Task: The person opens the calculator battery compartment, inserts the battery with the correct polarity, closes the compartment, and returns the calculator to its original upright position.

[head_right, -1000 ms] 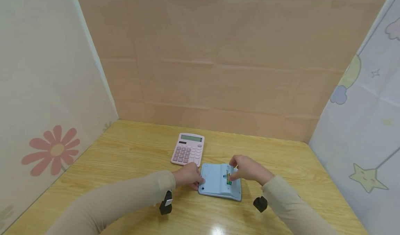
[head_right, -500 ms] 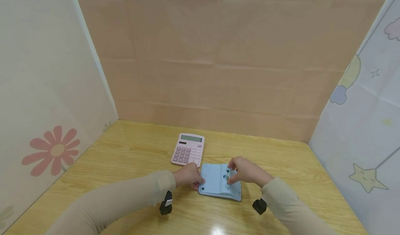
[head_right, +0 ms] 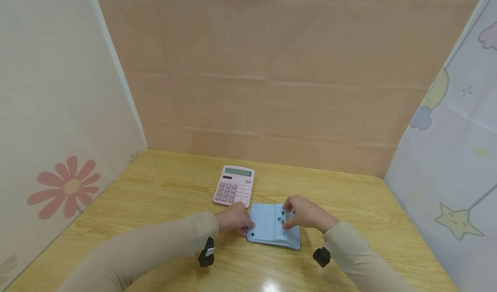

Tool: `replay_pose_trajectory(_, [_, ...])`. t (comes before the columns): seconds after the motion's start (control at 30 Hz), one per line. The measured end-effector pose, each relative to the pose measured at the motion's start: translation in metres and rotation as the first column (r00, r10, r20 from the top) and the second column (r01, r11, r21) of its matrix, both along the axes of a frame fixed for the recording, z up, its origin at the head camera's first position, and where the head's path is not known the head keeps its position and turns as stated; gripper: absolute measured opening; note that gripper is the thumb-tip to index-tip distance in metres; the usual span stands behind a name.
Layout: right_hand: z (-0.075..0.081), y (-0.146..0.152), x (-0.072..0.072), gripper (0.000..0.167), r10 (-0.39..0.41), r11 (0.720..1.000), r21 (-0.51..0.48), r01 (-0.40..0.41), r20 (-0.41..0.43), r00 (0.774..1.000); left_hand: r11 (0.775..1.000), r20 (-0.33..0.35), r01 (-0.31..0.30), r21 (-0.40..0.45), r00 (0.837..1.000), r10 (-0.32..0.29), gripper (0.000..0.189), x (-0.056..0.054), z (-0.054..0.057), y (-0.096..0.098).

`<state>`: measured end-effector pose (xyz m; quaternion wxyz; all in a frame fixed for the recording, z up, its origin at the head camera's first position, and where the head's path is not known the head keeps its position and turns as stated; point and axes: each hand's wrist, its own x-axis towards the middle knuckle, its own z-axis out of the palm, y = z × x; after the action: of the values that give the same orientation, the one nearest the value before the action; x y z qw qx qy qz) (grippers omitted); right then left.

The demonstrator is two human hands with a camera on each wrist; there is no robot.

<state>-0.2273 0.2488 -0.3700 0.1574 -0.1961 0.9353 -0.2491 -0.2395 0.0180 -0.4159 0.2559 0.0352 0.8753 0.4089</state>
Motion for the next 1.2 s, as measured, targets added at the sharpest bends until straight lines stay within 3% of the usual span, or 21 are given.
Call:
replay_pose_trajectory(0.2, [-0.002, 0.0, -0.002, 0.046, -0.011, 1.0, 0.003, 0.011, 0.006, 1.0, 1.0, -0.038, 0.0, -0.007, 0.999, 0.0, 0.022, 0.001, -0.003, 0.0])
replay_pose_trajectory(0.67, [-0.012, 0.0, -0.007, 0.046, -0.002, 1.0, -0.014, 0.002, -0.009, 1.0, 1.0, -0.041, 0.009, -0.004, 0.999, -0.009, 0.022, 0.0, -0.004, 0.001])
replay_pose_trajectory(1.2, [-0.012, -0.004, -0.009, 0.045, -0.005, 1.0, -0.028, 0.005, -0.015, 1.0, 1.0, -0.04, 0.014, -0.003, 0.999, -0.014, 0.022, -0.001, -0.005, 0.001])
